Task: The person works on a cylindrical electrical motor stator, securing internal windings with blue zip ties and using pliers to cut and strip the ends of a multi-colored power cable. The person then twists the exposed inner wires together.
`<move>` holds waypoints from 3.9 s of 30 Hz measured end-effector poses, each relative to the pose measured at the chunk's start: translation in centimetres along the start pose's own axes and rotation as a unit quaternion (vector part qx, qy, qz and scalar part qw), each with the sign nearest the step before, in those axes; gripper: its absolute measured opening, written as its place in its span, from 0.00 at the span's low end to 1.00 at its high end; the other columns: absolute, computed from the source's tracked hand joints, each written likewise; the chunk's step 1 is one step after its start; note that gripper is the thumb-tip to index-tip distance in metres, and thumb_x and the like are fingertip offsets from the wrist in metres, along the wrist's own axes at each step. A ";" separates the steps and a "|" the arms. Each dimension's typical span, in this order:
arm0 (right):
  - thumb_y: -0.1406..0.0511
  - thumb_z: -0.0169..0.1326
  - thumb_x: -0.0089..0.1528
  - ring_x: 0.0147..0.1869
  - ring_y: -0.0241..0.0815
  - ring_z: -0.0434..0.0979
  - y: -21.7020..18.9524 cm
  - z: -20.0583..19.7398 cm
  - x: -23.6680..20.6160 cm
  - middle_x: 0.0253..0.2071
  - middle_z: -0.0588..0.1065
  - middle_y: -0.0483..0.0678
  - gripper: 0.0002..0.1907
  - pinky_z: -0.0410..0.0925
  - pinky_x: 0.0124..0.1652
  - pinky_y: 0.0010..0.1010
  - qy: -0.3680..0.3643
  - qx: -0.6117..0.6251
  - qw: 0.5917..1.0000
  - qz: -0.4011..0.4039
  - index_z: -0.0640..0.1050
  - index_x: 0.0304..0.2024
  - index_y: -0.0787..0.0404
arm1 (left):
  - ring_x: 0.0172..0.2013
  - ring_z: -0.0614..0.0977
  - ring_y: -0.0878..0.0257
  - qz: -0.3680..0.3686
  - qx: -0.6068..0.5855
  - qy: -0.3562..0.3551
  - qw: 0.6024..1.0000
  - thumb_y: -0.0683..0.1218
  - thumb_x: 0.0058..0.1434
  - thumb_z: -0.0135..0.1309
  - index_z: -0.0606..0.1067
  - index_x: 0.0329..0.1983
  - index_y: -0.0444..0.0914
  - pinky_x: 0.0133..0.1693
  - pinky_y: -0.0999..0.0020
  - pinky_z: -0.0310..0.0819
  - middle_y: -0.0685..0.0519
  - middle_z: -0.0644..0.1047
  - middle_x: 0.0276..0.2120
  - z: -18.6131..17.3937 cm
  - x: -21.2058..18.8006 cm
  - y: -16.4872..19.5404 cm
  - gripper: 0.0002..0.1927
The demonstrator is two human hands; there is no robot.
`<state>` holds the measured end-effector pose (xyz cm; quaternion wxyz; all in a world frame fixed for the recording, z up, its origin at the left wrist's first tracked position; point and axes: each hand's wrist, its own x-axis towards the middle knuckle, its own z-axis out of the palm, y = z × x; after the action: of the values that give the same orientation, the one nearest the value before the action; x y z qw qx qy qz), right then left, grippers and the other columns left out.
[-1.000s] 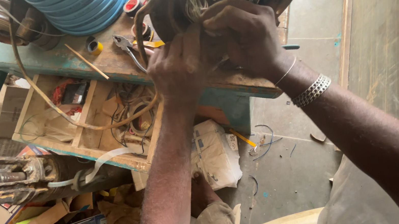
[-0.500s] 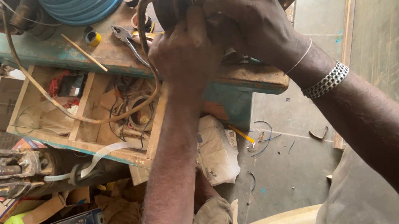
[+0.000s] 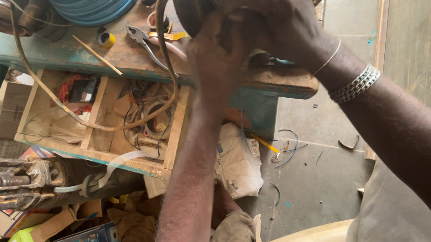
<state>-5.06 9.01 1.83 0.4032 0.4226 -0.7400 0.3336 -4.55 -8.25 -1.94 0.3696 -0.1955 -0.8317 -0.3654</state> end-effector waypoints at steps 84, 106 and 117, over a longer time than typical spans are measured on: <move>0.67 0.63 0.48 0.43 0.56 0.76 5.3 8.3 0.2 0.38 0.75 0.53 0.15 0.68 0.43 0.44 0.138 -0.048 0.944 0.297 0.80 0.38 0.56 | 0.27 0.69 0.68 -0.350 -0.617 0.185 0.680 0.45 0.78 0.36 0.68 0.31 0.36 0.36 0.72 0.66 0.55 0.70 0.25 -6.0 3.4 9.6 0.19; 0.72 0.57 0.49 0.45 0.56 0.77 5.1 7.7 0.7 0.40 0.77 0.54 0.15 0.69 0.45 0.42 0.129 0.014 0.956 0.262 0.79 0.40 0.61 | 0.18 0.63 0.71 -0.078 -0.126 -0.034 0.988 0.51 0.75 0.49 0.61 0.22 0.39 0.22 0.71 0.53 0.58 0.62 0.15 -8.5 -2.7 7.5 0.24; 0.73 0.55 0.59 0.48 0.35 0.76 4.4 6.8 -0.4 0.44 0.75 0.43 0.14 0.71 0.46 0.28 0.185 0.339 0.844 0.374 0.75 0.47 0.62 | 0.32 0.85 0.44 -0.050 0.193 -0.090 0.976 0.45 0.70 0.51 0.73 0.35 0.36 0.30 0.49 0.77 0.43 0.80 0.27 -8.0 -0.9 2.1 0.08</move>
<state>-11.01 5.27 -2.24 0.2090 0.1548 -0.5947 0.7607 1.07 -12.90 2.03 0.3051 -0.1106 -0.9251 -0.1972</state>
